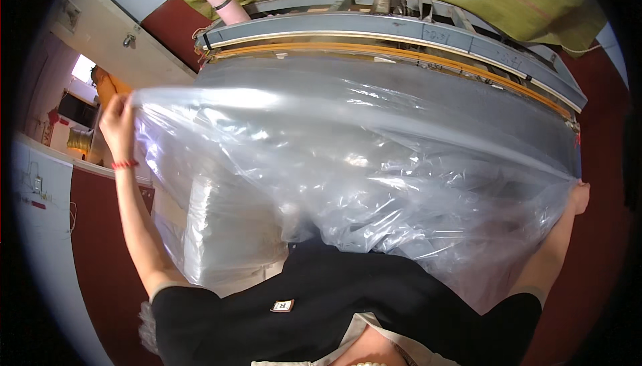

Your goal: Positioning and sealing large plastic bags using an industrial heat sealer.

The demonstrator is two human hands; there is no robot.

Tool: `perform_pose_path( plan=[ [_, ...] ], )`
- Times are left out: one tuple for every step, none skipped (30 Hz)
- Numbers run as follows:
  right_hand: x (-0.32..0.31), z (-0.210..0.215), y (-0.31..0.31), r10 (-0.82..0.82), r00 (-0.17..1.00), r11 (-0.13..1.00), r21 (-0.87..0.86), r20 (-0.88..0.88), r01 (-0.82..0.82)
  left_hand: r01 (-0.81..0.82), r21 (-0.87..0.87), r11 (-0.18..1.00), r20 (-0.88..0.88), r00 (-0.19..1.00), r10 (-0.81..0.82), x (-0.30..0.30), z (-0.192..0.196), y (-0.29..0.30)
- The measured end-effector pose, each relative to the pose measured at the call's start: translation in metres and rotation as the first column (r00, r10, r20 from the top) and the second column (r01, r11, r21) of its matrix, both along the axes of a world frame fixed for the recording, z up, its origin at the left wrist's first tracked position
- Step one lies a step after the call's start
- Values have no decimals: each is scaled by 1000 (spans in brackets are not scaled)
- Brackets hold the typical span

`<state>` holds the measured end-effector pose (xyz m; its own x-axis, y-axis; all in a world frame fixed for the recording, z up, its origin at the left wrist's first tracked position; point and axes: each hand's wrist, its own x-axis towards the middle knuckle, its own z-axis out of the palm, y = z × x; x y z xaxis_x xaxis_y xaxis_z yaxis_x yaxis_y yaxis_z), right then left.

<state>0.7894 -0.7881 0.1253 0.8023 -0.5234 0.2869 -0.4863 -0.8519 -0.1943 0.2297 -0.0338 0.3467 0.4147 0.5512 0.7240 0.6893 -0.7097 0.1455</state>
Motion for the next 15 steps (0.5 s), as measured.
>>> perform_pose_path(
  plan=[
    [1,0,1,0,1000,1000,0,-15,0,-52,-57,997,-1,999,52,-14,12,41],
    [1,1,5,2,1000,1000,-4,-10,-2,-156,-107,982,59,985,163,-17,24,67],
    [4,-4,11,23,1000,1000,12,-17,-22,-272,54,961,58,961,269,-15,43,68],
    [3,-5,17,17,1000,1000,11,-14,-17,-373,166,913,71,928,366,-10,49,71],
    [-1,-1,17,-10,1000,1000,-7,-4,10,-338,198,920,149,938,313,13,38,68],
    [0,-4,11,-18,1000,1000,5,4,18,-61,144,988,307,952,14,40,33,46],
    [-3,1,2,-27,1000,999,-23,16,27,250,63,966,290,922,-258,70,12,14],
    [-6,4,-7,-31,999,998,-50,23,32,354,181,917,7,932,-361,92,-18,-22],
    [-1,-2,-7,-20,1000,999,-38,21,21,548,-51,835,-197,814,-547,86,-73,-29],
    [3,-7,-8,-27,1000,999,-28,5,27,721,-279,635,-463,478,-746,113,-78,-72],
    [4,-1,-10,-33,999,999,-23,1,33,673,-399,623,-515,398,-759,124,-102,-78],
    [9,-3,-13,-15,1000,1000,-17,0,15,606,-418,676,-452,507,-734,114,-144,-52],
    [15,-7,-13,0,1000,1000,-26,17,0,533,-440,723,-390,611,-688,100,-181,-20],
    [18,-13,-12,8,999,999,-38,31,-7,521,-440,731,-396,618,-679,93,-199,1],
    [19,-16,-17,13,999,999,-38,29,-12,443,-413,796,-405,693,-596,90,-211,17]
  ],
)
